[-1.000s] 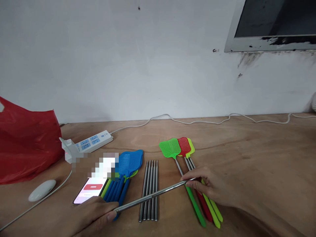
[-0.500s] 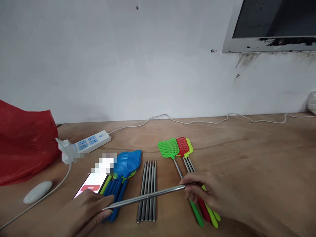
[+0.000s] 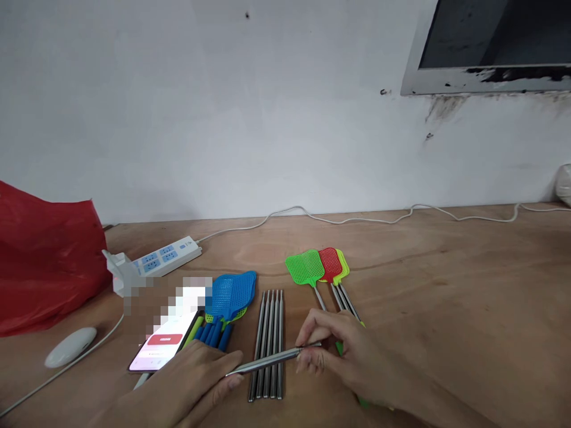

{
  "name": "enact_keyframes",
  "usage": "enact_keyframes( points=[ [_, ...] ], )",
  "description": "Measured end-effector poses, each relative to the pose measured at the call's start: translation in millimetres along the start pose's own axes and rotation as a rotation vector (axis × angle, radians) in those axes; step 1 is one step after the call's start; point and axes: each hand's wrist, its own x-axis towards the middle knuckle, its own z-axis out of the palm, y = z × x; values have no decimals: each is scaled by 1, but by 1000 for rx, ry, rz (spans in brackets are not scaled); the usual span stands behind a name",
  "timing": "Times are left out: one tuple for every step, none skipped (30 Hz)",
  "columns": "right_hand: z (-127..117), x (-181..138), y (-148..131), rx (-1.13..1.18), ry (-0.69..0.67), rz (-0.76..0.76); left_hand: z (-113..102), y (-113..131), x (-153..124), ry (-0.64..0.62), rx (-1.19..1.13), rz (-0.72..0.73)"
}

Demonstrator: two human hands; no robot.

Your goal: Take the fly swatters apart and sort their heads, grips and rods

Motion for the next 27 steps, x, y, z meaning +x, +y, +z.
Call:
enact_keyframes(
  points=[
    [-1, 0, 2, -1, 44, -2, 1, -1, 1, 0, -4, 0],
    [-1, 0, 4, -1, 88, -8, 1, -1, 2, -1, -6, -2],
    [-1, 0, 7, 7, 125, -15, 1, -2, 3, -1, -6, -4],
    [-1, 0, 9, 31, 150, -20, 1, -2, 4, 0, -4, -6],
    [-1, 0, 12, 69, 165, -22, 1, -2, 5, -1, -4, -8],
    [0, -1, 15, 116, 176, -23, 1, -1, 5, -4, -5, -13],
    [1, -1, 17, 162, 188, -22, 1, -1, 6, -11, -7, -20],
    [2, -1, 20, 205, 204, -20, 0, -1, 6, -22, -10, -24],
    [3, 0, 21, 240, 219, -16, 0, 0, 7, -32, -11, -27],
    [4, 1, 22, 268, 237, -15, 0, 0, 7, -40, -12, -30],
    [6, 2, 22, 295, 258, -14, 0, 1, 8, -47, -13, -32],
    [8, 3, 20, 322, 283, -8, 0, 2, 10, -48, -10, -33],
    [10, 5, 18, 351, 310, 1, 1, 3, 11, -41, -3, -36],
    [13, 7, 15, 386, 340, 13, 1, 4, 13, -26, 9, -41],
    [16, 9, 12, 424, 363, 27, 2, 5, 15, -5, 20, -50],
    [18, 11, 10, 460, 375, 42, 3, 7, 17, 13, 25, -53],
    [20, 13, 8, 492, 374, 52, 3, 8, 19, 30, 22, -55],
    [21, 16, 7, 517, 367, 56, 3, 9, 20, 40, 8, -56],
    [21, 18, 6, 535, 367, 52, 2, 10, 21, 38, -18, -52],
    [20, 21, 6, 546, 383, 46, 2, 10, 21, 40, -45, -58],
    [17, 24, 7, 553, 412, 43, 1, 10, 22, 46, -66, -67],
    [12, 28, 9, 555, 454, 39, 1, 8, 22, 55, -75, -83],
    [7, 31, 11, 550, 490, 48, 2, 6, 22, 70, -70, -106],
    [1, 35, 13, 531, 510, 65, 3, 4, 22, 87, -49, -131],
    [-5, 39, 15, 491, 507, 90, 4, 1, 23, 102, -15, -155],
    [-9, 43, 18, 433, 481, 133, 7, -2, 24, 113, 25, -177],
    [-12, 47, 21, 371, 445, 170, 9, -5, 26, 119, 66, -197]
  ],
)
